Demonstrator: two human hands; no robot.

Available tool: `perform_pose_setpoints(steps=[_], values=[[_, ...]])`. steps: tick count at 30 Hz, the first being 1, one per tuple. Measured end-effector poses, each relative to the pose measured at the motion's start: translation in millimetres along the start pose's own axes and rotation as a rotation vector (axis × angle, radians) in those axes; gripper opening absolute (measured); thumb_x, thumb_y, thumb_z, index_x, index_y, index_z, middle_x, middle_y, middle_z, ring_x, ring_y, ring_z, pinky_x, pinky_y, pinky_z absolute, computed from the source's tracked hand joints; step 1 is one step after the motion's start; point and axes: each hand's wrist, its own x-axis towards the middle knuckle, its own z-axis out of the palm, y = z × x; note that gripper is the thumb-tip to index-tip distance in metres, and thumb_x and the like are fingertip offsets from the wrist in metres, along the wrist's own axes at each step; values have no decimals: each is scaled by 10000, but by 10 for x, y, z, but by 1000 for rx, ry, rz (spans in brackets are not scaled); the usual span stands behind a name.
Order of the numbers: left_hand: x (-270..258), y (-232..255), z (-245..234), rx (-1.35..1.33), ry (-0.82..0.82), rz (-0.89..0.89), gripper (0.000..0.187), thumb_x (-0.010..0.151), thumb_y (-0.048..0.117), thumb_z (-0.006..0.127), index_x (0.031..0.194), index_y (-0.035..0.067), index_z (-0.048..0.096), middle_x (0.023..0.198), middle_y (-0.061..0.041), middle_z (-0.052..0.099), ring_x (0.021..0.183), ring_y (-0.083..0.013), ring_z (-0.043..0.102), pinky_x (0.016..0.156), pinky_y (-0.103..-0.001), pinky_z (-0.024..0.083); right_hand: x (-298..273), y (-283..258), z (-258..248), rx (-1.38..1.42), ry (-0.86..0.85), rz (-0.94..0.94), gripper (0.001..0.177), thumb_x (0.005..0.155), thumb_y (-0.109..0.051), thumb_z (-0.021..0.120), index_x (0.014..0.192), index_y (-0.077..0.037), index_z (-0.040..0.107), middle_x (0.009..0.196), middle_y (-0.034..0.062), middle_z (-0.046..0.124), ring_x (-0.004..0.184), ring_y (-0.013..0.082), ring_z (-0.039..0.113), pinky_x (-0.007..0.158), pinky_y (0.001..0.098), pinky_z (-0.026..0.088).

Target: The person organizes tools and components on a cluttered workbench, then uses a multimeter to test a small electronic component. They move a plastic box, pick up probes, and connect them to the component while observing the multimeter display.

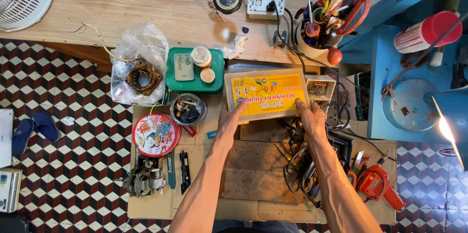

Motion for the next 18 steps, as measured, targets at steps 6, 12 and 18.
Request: perform_pose_setpoints(steps=[6,12,18], values=[[-996,-65,-406,42,-35,28,770,793,468,747,1409,61,530,1309,-94,671,1220,-195,605,1060,-377,414,-986,-55,-206,-146,0,158,577,873,-458,654,1219,2,614,879,117,628,759,213,566,668,381,462],[-1735,-532,-1063,-51,14,-133,725,816,393,759,1396,15,546,1287,-134,694,1190,-213,627,1026,-384,461,-1912,374,-189,-11,-66,159,594,877,-476,702,1137,55,648,962,148,708,861,188,590,771,331,478],[-1948,-1006,-1669,-10,47,-317,748,793,386,765,1401,13,544,1279,-139,691,1186,-223,637,1003,-402,494,-2367,1030,-17,-59,-238,122,649,854,-500,698,1276,-30,552,1103,69,686,1025,169,640,887,300,484]])
